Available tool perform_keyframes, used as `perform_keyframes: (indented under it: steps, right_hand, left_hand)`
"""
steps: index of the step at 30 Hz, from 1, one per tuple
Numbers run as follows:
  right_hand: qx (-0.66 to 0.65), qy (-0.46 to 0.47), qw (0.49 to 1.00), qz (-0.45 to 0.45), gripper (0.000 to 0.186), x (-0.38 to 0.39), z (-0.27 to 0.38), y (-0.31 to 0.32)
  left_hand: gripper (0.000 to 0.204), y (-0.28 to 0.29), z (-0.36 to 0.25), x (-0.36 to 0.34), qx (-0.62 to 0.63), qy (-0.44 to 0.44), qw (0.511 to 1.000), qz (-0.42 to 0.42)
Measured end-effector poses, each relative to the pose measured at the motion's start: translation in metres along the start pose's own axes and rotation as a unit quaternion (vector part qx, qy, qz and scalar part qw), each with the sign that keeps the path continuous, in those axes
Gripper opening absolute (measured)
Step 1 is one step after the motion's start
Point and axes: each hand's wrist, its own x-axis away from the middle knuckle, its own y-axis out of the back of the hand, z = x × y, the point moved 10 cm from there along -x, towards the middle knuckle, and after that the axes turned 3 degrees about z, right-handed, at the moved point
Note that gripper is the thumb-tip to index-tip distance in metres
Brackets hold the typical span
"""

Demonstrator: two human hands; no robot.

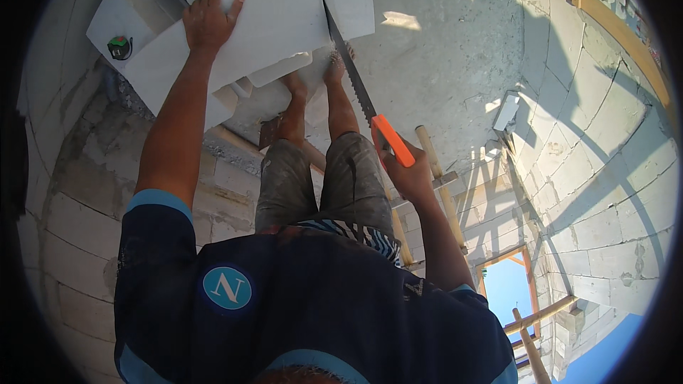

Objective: The person measures a white masonry block with a measuring tape and then uses a handsaw to cut through the block, eventually picking up a detached piece.

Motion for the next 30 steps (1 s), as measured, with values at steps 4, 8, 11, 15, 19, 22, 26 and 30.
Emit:
perform_keyframes:
  steps: [4,8,11,15,19,22,26,30]
  right_hand:
    - [0.002,-0.031,0.999,0.019,0.016,-0.069,0.005,-0.022]
    - [-0.020,-0.059,0.998,0.012,0.016,-0.013,-0.032,-0.004]
    - [0.007,0.008,1.000,0.001,0.033,0.044,-0.005,0.019]
    - [0.039,-0.097,0.993,0.044,0.046,-0.026,-0.007,-0.008]
    - [-0.034,-0.047,0.998,0.027,0.045,-0.055,-0.019,-0.024]
    - [0.010,-0.071,0.996,0.051,0.048,0.024,-0.041,-0.001]
    - [-0.018,0.007,0.999,0.039,0.047,0.050,-0.037,0.015]
    - [-0.031,-0.042,0.998,0.023,0.041,-0.070,-0.008,-0.024]
  left_hand:
    - [0.060,0.000,-0.011,-0.010,0.017,-0.002,1.000,-0.005]
    - [0.060,-0.011,-0.009,-0.001,-0.001,0.006,0.998,0.064]
    - [0.061,-0.001,0.001,-0.002,-0.012,0.009,0.999,0.031]
    - [0.062,-0.002,-0.010,-0.008,0.003,-0.012,1.000,0.016]
    - [0.062,0.002,-0.014,0.002,0.008,-0.017,0.999,-0.037]
    - [0.062,-0.011,-0.001,-0.002,-0.009,0.003,0.999,0.050]
    - [0.062,-0.010,-0.006,-0.005,-0.012,-0.006,0.999,0.052]
    - [0.062,-0.008,-0.015,-0.009,-0.011,-0.010,0.999,0.033]
